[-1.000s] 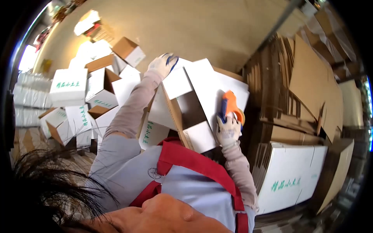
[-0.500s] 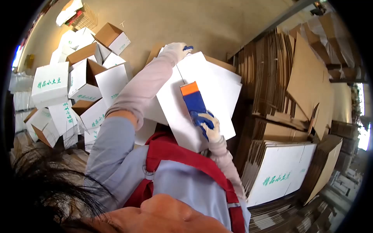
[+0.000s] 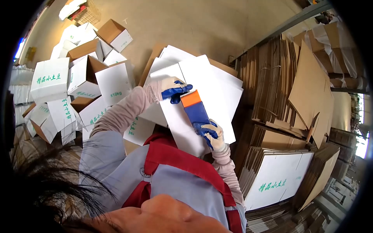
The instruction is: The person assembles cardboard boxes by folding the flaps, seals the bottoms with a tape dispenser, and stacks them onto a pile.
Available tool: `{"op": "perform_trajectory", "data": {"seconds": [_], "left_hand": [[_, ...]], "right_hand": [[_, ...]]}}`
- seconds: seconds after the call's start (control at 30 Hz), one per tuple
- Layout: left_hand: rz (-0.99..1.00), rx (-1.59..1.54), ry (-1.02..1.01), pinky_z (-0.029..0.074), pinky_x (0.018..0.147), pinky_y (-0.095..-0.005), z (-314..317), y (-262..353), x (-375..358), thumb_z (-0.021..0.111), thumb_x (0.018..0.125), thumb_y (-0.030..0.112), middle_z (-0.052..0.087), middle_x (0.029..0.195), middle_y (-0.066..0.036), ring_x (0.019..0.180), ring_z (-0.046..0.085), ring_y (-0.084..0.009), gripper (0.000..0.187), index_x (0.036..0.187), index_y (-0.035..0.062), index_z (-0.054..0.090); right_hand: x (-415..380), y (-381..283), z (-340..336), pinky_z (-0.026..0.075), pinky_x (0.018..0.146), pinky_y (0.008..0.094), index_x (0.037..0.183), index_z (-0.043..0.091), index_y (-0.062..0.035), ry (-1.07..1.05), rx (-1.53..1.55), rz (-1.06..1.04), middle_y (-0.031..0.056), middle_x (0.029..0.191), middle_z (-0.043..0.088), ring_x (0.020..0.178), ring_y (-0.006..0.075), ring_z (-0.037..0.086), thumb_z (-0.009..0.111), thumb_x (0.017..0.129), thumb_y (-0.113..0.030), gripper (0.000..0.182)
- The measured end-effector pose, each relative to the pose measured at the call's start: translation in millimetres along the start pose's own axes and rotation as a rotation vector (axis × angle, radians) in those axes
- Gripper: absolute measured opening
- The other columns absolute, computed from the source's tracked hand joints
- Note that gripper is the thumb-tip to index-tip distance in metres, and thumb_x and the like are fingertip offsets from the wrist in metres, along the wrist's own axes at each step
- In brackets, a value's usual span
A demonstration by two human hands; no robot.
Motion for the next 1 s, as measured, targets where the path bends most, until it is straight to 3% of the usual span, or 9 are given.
{"op": "perform_trajectory", "data": {"seconds": [0.13,0.2,0.23,0.3,0.4,0.57,0.7,0.77,1.0], "left_hand": [[0.016,-0.631,-0.007,0.043,0.046,-0.0243,10,-42,10,0.059,0.087,0.022,0.059,0.071,-0.005,0.053,0.054,-0.0116,0.023,0.094,-0.0001,0.062],[0.127,-0.073,0.205,0.048,0.053,-0.0297,-13,-21,13,0.062,0.083,0.019,0.063,0.076,-0.007,0.059,0.059,-0.0169,0.022,0.093,0.0001,0.064],[0.290,0.675,0.417,0.050,0.067,-0.0339,-28,1,13,0.065,0.078,0.019,0.066,0.084,-0.011,0.073,0.063,-0.0235,0.023,0.093,0.0020,0.065],[0.198,0.880,0.632,0.048,0.079,-0.0350,-72,26,27,0.063,0.078,0.026,0.065,0.090,-0.014,0.088,0.061,-0.0289,0.024,0.092,0.0068,0.067],[0.053,0.925,0.747,0.048,0.082,-0.0373,-130,35,52,0.059,0.080,0.032,0.065,0.098,-0.012,0.093,0.061,-0.0307,0.028,0.092,0.0086,0.068],[-0.415,1.416,0.325,0.043,0.092,-0.0384,-179,-79,124,0.052,0.084,0.038,0.057,0.120,-0.012,0.108,0.055,-0.0305,0.039,0.112,0.0127,0.061],[-0.113,0.936,0.705,0.042,0.092,-0.0394,-113,25,77,0.045,0.086,0.045,0.058,0.115,-0.014,0.106,0.056,-0.0304,0.046,0.116,0.0126,0.057],[-0.106,1.074,0.700,0.043,0.091,-0.0407,-41,61,53,0.043,0.086,0.049,0.059,0.113,-0.016,0.105,0.056,-0.0319,0.050,0.119,0.0134,0.056],[-0.020,1.093,0.829,0.044,0.089,-0.0405,-48,20,95,0.041,0.085,0.059,0.062,0.108,-0.014,0.102,0.058,-0.0308,0.055,0.119,0.0186,0.055]], "right_hand": [[7,-9,5,0.047,0.078,0.0325,0.097,0.062,0.0037,-0.020,0.010,0.013,0.0139,0.097,0.062,0.088,0.0229,0.060,0.063,0.080,-0.022,0.031],[20,-19,5,0.046,0.082,0.0322,0.099,0.061,0.0044,-0.038,-0.189,-0.003,0.0141,0.099,0.061,0.090,0.0225,0.059,0.059,0.076,-0.015,0.030],[24,-21,5,0.045,0.086,0.0318,0.100,0.061,0.0051,-0.054,-0.391,-0.017,0.0143,0.102,0.061,0.092,0.0220,0.059,0.056,0.072,-0.008,0.031],[31,-20,10,0.043,0.090,0.0307,0.108,0.059,0.0043,0.079,-0.237,0.062,0.0140,0.104,0.063,0.094,0.0203,0.059,0.054,0.071,-0.007,0.039],[56,-45,23,0.043,0.090,0.0291,0.109,0.059,0.0039,0.068,-0.199,0.095,0.0136,0.104,0.063,0.095,0.0192,0.058,0.051,0.072,-0.002,0.039],[59,-44,26,0.044,0.088,0.0280,0.112,0.058,0.0041,0.062,-0.188,0.134,0.0133,0.105,0.062,0.095,0.0178,0.058,0.047,0.074,0.005,0.040],[61,-38,27,0.044,0.088,0.0274,0.113,0.058,0.0023,0.056,-0.186,0.065,0.0129,0.104,0.063,0.094,0.0176,0.058,0.050,0.077,0.001,0.037],[53,-41,24,0.045,0.087,0.0273,0.112,0.059,-0.0009,0.055,-0.272,0.053,0.0142,0.103,0.063,0.093,0.0189,0.060,0.054,0.078,-0.002,0.034],[-202,-35,-49,0.046,0.080,0.0351,0.097,0.064,-0.0008,0.098,-0.578,0.055,0.0171,0.092,0.063,0.084,0.0317,0.060,0.063,0.077,-0.019,0.028]]}}
Point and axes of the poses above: each hand's wrist, its own x-axis towards the middle knuckle, its own z-axis out of the palm, y = z × x, the point moved 5 cm from there along x, towards the middle knuckle
